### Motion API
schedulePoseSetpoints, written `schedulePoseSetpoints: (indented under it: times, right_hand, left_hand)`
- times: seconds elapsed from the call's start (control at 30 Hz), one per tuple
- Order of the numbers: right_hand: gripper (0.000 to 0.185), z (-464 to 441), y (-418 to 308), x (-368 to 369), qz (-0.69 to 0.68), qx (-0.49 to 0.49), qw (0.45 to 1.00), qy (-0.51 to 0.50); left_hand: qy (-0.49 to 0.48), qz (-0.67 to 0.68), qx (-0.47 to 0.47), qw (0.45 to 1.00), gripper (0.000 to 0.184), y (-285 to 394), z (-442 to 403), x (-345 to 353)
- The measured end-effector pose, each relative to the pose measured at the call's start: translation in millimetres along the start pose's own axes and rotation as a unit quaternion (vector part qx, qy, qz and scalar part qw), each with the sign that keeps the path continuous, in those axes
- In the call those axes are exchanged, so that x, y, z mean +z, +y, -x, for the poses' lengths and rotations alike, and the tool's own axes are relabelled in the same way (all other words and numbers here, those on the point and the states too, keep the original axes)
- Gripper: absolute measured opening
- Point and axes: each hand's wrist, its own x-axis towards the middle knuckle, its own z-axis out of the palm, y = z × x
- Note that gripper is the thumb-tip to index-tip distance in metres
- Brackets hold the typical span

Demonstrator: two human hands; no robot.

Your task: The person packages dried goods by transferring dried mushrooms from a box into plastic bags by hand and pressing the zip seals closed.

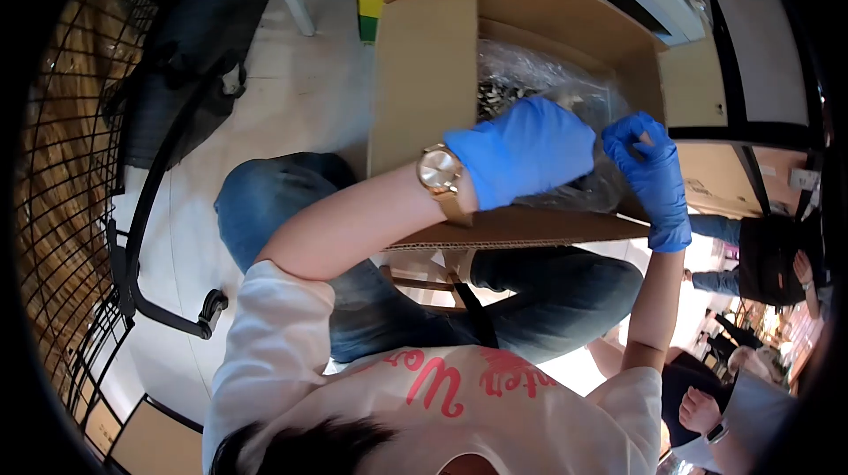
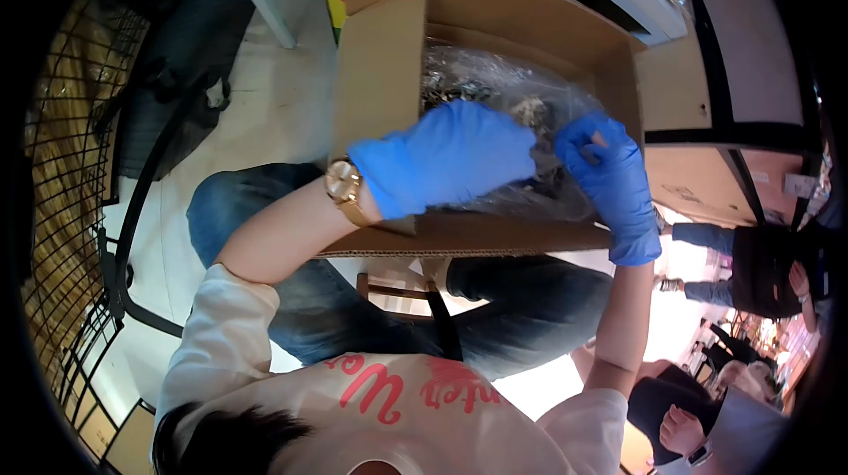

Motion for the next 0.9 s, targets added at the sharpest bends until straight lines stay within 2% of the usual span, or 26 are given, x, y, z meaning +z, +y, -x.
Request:
schedulePoseSetpoints:
  times: [0.03, 0.07, 0.13, 0.17, 0.2, 0.33, 0.4, 0.43, 0.57, 0.67, 0.73, 0.83, 0.87, 0.9]
  right_hand:
    - [0.009, 8, -1, 0, -0.027, -0.007, 0.999, 0.043]
    - [0.01, 17, 2, 3, -0.022, -0.073, 0.995, 0.064]
    - [0.014, 46, -7, 14, -0.215, 0.032, 0.972, 0.083]
    - [0.018, 58, -7, 12, -0.15, 0.014, 0.988, 0.027]
    - [0.019, 70, -10, 21, -0.112, -0.03, 0.992, 0.056]
    - [0.022, 120, -18, 52, -0.048, 0.007, 0.998, 0.027]
    - [0.023, 143, -20, 72, -0.071, 0.032, 0.997, 0.008]
    - [0.022, 153, -18, 81, -0.067, 0.034, 0.997, 0.012]
    - [0.019, 184, -14, 110, -0.024, 0.045, 0.999, 0.004]
    - [0.022, 199, -8, 138, -0.025, 0.061, 0.997, -0.026]
    - [0.027, 198, -4, 142, 0.0, 0.05, 0.997, -0.051]
    - [0.033, 181, 13, 135, -0.074, 0.069, 0.963, -0.25]
    - [0.033, 167, 13, 131, -0.077, 0.07, 0.963, -0.249]
    - [0.033, 150, 10, 128, -0.067, 0.077, 0.924, -0.37]
  left_hand:
    - [-0.043, -0.053, 0.006, 0.998, 0.009, 0, 0, -4]
    - [-0.043, -0.044, 0.015, 0.998, 0.009, -3, 1, -3]
    - [-0.014, -0.056, 0.034, 0.998, 0.008, -12, 3, 1]
    - [0.036, -0.054, 0.049, 0.997, 0.009, -14, 5, 3]
    - [0.034, -0.048, 0.053, 0.997, 0.009, -15, 5, 2]
    - [-0.017, -0.03, 0.029, 0.999, 0.01, -17, 4, -2]
    - [-0.012, -0.014, 0.048, 0.999, 0.009, -17, 4, -6]
    - [0.02, -0.018, 0.076, 0.997, 0.01, -18, 6, -5]
    - [0.013, 0.059, 0.059, 0.996, 0.012, -22, 14, 3]
    - [-0.005, 0.034, 0.084, 0.996, 0.015, -21, 16, 0]
    - [-0.006, -0.051, 0.102, 0.993, 0.014, -20, 16, 0]
    - [-0.023, -0.057, 0.069, 0.996, 0.012, -17, 18, -3]
    - [-0.026, -0.057, 0.07, 0.996, 0.012, -15, 19, -4]
    - [-0.035, -0.061, 0.065, 0.995, 0.011, -14, 20, -7]
